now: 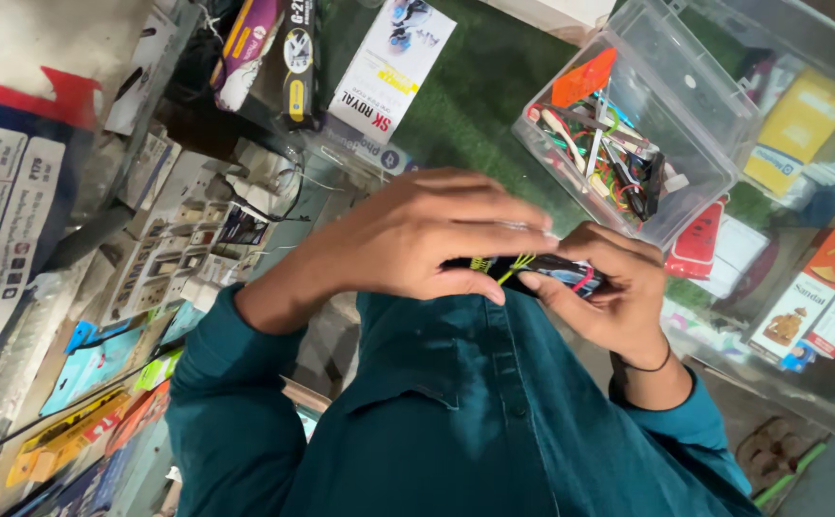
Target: The person secures a stack of small electronic components using multiple rubber bands. They repeatedly open the stack to insert a battery, then close and re-band the bundle. The person adjusts the rubber bands to ensure the stack remains tightly bound.
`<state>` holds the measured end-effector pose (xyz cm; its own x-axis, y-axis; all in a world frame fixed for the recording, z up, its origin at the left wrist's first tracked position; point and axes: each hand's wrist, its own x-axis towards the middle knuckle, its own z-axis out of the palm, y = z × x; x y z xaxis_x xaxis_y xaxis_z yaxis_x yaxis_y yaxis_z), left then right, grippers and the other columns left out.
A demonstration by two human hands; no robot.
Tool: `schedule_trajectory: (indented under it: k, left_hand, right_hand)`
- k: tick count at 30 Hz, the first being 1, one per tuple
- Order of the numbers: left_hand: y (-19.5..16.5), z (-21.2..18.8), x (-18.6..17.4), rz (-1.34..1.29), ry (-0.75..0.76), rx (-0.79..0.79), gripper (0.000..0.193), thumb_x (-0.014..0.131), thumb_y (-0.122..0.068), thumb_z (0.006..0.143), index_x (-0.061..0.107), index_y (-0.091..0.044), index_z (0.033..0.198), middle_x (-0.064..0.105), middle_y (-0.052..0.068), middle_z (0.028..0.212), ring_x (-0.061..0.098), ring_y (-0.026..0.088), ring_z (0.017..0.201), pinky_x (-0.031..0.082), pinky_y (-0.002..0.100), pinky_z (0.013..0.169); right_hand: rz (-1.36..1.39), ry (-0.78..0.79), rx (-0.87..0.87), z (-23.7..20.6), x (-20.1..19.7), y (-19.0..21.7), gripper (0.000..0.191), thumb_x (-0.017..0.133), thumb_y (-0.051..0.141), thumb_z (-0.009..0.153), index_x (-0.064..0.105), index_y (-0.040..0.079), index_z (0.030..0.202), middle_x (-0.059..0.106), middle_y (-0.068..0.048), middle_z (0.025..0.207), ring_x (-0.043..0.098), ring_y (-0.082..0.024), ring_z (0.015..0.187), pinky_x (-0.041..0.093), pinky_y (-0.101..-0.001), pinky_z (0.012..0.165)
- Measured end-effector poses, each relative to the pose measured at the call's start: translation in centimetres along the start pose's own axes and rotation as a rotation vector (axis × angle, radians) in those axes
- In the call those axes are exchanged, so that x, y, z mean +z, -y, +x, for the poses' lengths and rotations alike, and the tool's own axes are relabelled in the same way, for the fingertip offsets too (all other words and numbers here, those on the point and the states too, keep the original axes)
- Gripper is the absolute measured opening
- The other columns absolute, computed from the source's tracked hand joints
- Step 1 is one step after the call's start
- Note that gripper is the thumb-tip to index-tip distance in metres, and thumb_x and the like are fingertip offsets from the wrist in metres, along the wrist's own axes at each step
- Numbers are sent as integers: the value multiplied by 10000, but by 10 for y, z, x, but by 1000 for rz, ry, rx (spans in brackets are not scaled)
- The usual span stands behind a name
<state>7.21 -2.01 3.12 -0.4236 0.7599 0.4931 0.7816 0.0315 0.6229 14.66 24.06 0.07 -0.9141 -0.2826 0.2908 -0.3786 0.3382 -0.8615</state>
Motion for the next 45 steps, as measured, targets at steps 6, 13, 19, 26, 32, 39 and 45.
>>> schedule_trajectory:
  k: [6,13,19,26,32,39,45]
  left_hand:
    - [-6,1,11,-37,-136,-3,337,868,-263,904,763,-138,1199,748,16,1145,725,205,1017,587,334,884]
    - [-9,-4,13,-30,-202,12,193,880,-158,879,761,-129,1029,745,-8,1055,728,193,962,579,324,852]
    - [-16,-2,5,-10,-140,-34,182,869,-140,837,748,-119,971,742,-20,1045,721,184,944,561,337,832]
    - [-15,-1,12,60,-191,63,258,919,-281,908,788,-186,1109,745,-42,1148,707,145,1046,559,314,874]
    - [-14,-8,10,17,-144,32,175,894,-181,870,772,-152,992,747,-42,1087,704,152,1048,544,324,863]
    - [-7,-12,9,12,-170,59,185,865,-153,856,720,-138,969,730,-15,1143,698,194,1145,531,405,1023]
    - [-2,-20,11,77,-162,169,261,860,-205,921,743,-212,1154,659,-20,1325,628,194,1240,454,476,1115]
  right_hand:
    - [-44,-17,-54,-4,1,6,228,861,45,769,683,-13,900,659,-95,776,660,-170,664,472,-281,593]
    - [-27,-48,-232,-2,11,12,169,841,9,796,710,-34,893,689,-114,800,707,-205,696,550,-300,634]
    - [-9,-51,-252,-1,12,15,167,833,12,796,721,-36,911,694,-120,803,714,-214,709,556,-303,639]
    - [-91,-27,-279,-2,7,22,168,839,18,777,700,-16,866,669,-114,767,709,-236,697,561,-327,643]
    - [-70,-10,-340,3,9,23,154,826,3,776,706,-7,872,688,-104,777,725,-236,703,574,-318,646]
    - [-218,37,-419,5,4,22,198,835,33,778,730,-10,941,710,-113,848,725,-245,749,585,-341,663]
    - [-339,114,-584,7,-1,26,261,796,138,771,734,3,986,707,-90,905,728,-281,835,605,-381,729]
